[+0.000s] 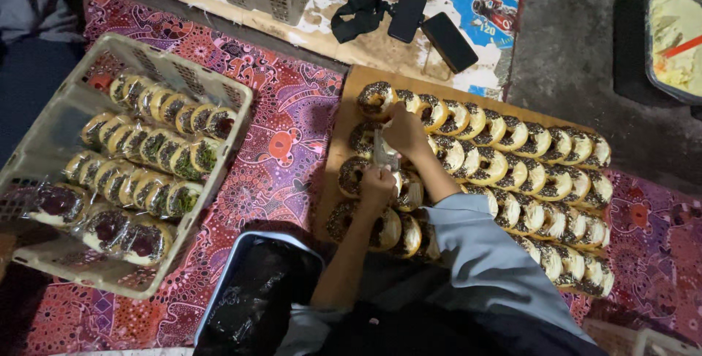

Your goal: The person uses a grater to sprinkle white topping onto rows of pastries arranged on a wooden board. They then pick up individual pastries and place them into small plastic bags.

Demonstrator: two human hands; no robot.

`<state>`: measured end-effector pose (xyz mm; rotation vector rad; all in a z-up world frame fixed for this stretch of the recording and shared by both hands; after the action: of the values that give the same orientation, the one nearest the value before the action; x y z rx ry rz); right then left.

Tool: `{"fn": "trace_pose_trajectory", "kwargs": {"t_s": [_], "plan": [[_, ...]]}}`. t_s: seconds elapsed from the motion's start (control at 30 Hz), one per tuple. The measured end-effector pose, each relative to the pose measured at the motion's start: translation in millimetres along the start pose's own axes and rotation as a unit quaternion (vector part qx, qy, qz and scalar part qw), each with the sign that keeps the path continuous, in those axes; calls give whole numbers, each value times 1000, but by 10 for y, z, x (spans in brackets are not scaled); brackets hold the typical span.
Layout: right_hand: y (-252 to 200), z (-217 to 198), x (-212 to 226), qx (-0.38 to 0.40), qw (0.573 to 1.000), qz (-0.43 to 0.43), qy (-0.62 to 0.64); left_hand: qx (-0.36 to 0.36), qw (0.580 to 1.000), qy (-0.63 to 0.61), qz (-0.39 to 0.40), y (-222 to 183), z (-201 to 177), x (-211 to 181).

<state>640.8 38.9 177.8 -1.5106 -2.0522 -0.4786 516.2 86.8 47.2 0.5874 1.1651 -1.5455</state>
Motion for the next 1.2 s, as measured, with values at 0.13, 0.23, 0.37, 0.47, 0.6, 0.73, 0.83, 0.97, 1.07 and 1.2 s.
{"fn": "trace_pose_trajectory", "kwargs": {"t_s": [0.13, 0.23, 0.37, 0.47, 0.6, 0.73, 0.83, 0.97, 1.07, 1.2], "plan": [[2, -4, 67, -34, 998, -59, -10, -2, 996, -84, -36, -53, 11, 184], [14, -24, 111, -51, 996, -67, -28, 14, 984, -166, -55, -32, 49, 307], [-35, 36, 46, 8, 1000, 17, 13, -15, 998, -32, -47, -172, -24, 397], [-33, -77, 207, -15, 1000, -26, 4, 37, 985, -151, -79, -475, 51, 511], [-61, -186, 64, 40, 995, 84, 36, 66, 969, -195, -137, -935, 151, 586], [-125, -643, -4, 15, 987, 117, 108, 52, 982, -89, -157, -1062, 177, 543], [-273, -975, 48, 7, 993, 89, 80, 46, 989, -59, -124, -828, 235, 505], [-470, -978, 50, 43, 991, 116, 54, 50, 991, -89, -85, -361, 363, 643], [-544, -776, -33, 58, 991, 118, 20, 95, 967, -216, -90, -22, 557, 842], [-416, -535, -168, 11, 998, 29, -58, 33, 982, -130, -136, 298, 501, 1043]]}}
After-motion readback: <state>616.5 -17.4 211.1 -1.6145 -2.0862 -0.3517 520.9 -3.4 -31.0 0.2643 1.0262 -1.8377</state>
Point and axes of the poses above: each hand's wrist, its own y-axis towards the middle knuckle, its own z-axis out of the palm, x = y × z, the point moved 9 cm from there along y, towards the middle knuckle, and after that the axes turned 8 degrees about -z, right-handed, at the moved point
